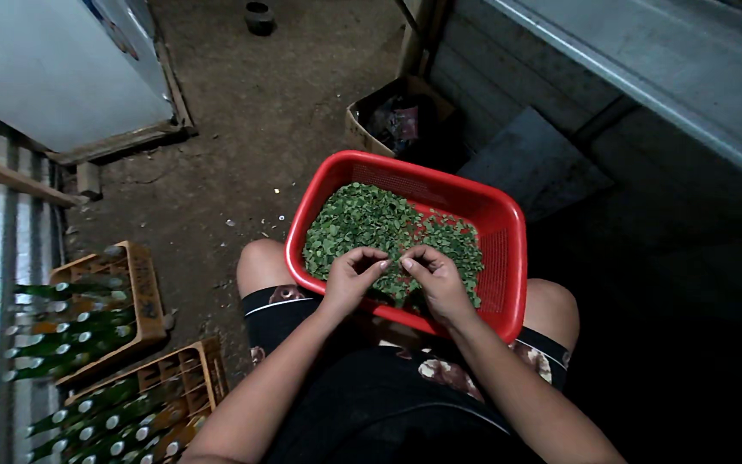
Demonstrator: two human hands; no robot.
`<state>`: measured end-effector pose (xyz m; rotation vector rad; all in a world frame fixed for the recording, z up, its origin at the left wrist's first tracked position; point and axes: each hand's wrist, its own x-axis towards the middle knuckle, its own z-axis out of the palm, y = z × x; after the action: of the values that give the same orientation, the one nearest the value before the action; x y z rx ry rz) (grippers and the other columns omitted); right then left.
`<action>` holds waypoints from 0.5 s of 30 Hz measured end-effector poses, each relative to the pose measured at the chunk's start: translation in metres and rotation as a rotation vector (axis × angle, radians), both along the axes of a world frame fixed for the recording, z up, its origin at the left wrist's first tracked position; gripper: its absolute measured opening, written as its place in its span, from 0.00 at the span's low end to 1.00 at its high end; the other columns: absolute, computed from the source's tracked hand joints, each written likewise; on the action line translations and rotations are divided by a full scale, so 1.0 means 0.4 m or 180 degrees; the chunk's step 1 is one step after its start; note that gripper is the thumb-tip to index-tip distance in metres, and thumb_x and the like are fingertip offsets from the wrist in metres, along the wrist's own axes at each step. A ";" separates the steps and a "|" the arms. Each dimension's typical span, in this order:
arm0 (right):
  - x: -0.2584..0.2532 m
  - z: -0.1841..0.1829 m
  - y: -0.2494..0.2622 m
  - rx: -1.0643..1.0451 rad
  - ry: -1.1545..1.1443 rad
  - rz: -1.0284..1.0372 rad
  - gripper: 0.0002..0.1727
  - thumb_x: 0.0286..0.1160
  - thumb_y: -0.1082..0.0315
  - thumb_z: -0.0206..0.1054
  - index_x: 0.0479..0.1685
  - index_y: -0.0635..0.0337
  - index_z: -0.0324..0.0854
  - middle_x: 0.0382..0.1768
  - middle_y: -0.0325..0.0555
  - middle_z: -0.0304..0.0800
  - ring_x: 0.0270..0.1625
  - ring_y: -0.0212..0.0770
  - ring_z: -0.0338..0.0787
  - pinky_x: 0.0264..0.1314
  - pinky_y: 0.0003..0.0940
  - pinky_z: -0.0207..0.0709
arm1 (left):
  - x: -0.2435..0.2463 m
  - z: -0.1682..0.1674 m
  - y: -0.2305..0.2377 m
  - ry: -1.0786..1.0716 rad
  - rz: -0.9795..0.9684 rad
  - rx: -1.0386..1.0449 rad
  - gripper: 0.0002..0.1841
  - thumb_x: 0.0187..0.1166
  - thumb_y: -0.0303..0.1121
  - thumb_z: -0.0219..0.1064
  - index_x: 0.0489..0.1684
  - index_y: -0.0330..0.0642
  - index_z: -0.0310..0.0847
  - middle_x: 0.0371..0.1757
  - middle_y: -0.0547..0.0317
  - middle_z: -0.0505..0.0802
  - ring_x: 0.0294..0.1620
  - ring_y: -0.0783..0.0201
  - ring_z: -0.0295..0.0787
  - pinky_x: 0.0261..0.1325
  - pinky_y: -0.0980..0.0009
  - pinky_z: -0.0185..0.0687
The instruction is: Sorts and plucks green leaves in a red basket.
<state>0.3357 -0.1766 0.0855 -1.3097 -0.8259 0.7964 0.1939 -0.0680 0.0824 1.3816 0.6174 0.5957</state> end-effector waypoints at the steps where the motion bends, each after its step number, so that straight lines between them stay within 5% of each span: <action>1: -0.001 -0.001 0.001 0.0012 -0.0056 -0.0032 0.05 0.78 0.75 0.63 0.40 0.58 0.85 0.36 0.30 0.88 0.40 0.23 0.87 0.50 0.22 0.82 | -0.001 -0.008 -0.002 -0.0008 -0.0015 0.0299 0.09 0.76 0.25 0.71 0.49 0.31 0.88 0.47 0.59 0.94 0.50 0.75 0.90 0.61 0.75 0.85; 4: -0.007 0.001 0.004 0.0022 -0.0263 -0.0120 0.04 0.77 0.76 0.64 0.40 0.60 0.84 0.35 0.31 0.88 0.39 0.21 0.86 0.48 0.20 0.82 | 0.005 -0.020 -0.015 -0.0073 0.0026 0.0920 0.10 0.71 0.29 0.76 0.45 0.34 0.91 0.53 0.56 0.93 0.61 0.72 0.86 0.69 0.74 0.80; 15: -0.021 0.001 0.009 -0.0042 0.0078 -0.0172 0.06 0.79 0.76 0.60 0.39 0.59 0.82 0.34 0.30 0.86 0.38 0.23 0.86 0.48 0.21 0.82 | 0.019 -0.023 -0.028 -0.0109 0.0081 0.0894 0.05 0.71 0.27 0.73 0.35 0.34 0.91 0.51 0.55 0.92 0.59 0.74 0.85 0.65 0.77 0.80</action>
<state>0.3273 -0.1728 0.0858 -1.3261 -0.7638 0.7749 0.2014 -0.0791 0.0732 1.6238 0.5387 0.7463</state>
